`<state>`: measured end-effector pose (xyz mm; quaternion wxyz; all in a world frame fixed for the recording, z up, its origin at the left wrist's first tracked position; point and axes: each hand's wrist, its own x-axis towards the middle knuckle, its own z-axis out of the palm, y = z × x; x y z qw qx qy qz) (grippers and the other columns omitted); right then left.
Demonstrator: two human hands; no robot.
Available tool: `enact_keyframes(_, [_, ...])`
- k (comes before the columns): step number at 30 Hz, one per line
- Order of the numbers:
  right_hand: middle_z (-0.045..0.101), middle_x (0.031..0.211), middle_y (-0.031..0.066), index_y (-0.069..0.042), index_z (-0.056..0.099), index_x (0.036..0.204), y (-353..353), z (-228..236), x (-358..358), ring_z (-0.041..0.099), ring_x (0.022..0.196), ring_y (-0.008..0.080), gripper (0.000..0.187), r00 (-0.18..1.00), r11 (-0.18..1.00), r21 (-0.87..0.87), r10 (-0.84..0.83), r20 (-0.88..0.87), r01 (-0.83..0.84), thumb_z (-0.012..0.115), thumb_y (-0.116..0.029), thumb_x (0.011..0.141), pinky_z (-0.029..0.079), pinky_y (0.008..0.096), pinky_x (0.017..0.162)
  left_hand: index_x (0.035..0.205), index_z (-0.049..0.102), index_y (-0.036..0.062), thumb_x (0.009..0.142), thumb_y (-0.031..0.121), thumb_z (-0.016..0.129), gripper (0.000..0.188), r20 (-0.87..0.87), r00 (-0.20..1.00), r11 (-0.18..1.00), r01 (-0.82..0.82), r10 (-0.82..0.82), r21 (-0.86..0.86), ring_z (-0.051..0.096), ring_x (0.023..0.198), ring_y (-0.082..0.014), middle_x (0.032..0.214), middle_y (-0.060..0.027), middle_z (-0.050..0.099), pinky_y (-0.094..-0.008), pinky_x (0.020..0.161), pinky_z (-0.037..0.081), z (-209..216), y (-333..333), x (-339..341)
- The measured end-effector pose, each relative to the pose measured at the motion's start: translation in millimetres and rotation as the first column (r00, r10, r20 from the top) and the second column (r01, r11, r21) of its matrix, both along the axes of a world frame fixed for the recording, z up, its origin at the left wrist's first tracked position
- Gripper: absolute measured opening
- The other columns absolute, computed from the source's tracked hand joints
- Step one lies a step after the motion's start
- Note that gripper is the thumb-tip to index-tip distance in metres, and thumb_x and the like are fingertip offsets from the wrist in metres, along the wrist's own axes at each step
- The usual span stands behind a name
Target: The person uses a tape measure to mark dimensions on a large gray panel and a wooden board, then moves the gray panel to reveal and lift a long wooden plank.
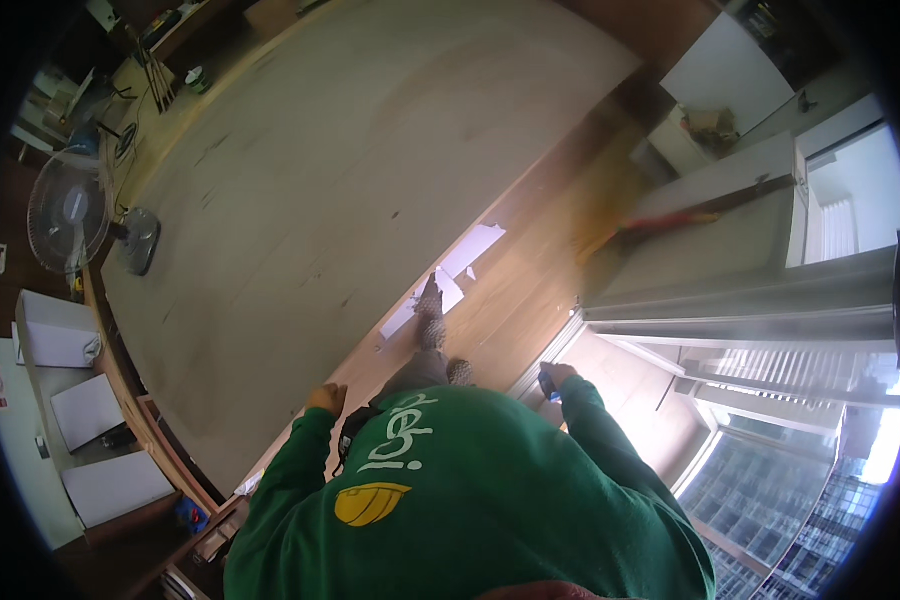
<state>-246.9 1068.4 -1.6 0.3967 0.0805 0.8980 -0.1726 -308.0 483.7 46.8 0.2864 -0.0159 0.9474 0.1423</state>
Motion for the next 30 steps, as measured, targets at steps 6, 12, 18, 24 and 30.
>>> enact_keyframes(6, [0.068,0.082,0.0145,-0.007,0.071,0.087,23.7,8.8,6.9,0.065,0.082,0.0277,0.054,0.946,0.965,-0.013,-0.255,0.2,0.263,0.046,-0.055,0.088,0.049,0.0375,0.077,0.085,0.065,0.0006,0.091,0.04,0.045,0.044,0.068,0.987,0.989,0.146,-0.147,0.02,0.059,0.09,-0.0436,0.091,-0.0248,0.063,-0.0501,0.082,0.045,19.0,71.1,-75.4])
enact_keyframes(12, [0.067,0.088,0.013,-0.019,0.06,0.106,95.6,40.0,20.7,0.066,0.08,0.0314,0.028,0.98,0.999,0.029,-0.051,0.193,0.047,0.042,-0.036,0.091,0.05,0.0416,0.074,0.091,0.065,0.002,0.092,0.042,0.043,0.046,-0.107,0.946,0.933,0.321,-0.307,0.163,0.059,0.088,-0.0434,0.091,-0.0237,0.063,-0.05,0.078,0.047,-27.5,177.0,-237.3])
enact_keyframes(18, [0.065,0.102,0.0154,-0.026,0.051,0.125,157.6,15.0,51.6,0.064,0.091,0.0336,0.036,0.935,0.986,0.073,-0.166,0.313,0.151,0.037,-0.034,0.094,0.05,0.0448,0.077,0.091,0.063,0.0028,0.089,0.04,0.052,0.039,-0.268,0.936,0.893,0.311,-0.228,0.325,0.062,0.076,-0.0354,0.082,-0.019,0.064,-0.0424,0.068,0.048,44.4,369.5,-381.9])
enact_keyframes(24, [0.064,0.107,0.0153,-0.026,0.054,0.125,251.0,-91.8,5.7,0.063,0.094,0.0351,0.041,0.97,0.997,-0.048,-0.051,0.237,0.064,0.037,-0.046,0.093,0.048,0.0433,0.082,0.088,0.063,0.0045,0.086,0.035,0.057,0.032,-0.355,0.932,0.884,0.229,-0.077,0.408,0.06,0.071,-0.0321,0.077,-0.0162,0.063,-0.0405,0.065,0.048,2.3,403.3,-424.7])
enact_keyframes(30, [0.064,0.107,0.0157,-0.024,0.056,0.123,350.5,-42.4,-101.5,0.062,0.096,0.0352,0.043,0.909,0.933,-0.015,-0.348,0.228,0.361,0.039,-0.05,0.092,0.048,0.0419,0.083,0.092,0.065,0.0058,0.085,0.032,0.055,0.029,-0.275,0.961,0.953,0.095,-0.013,0.288,0.063,0.079,-0.0359,0.084,-0.0193,0.065,-0.0429,0.071,0.049,-24.0,428.3,-396.2])
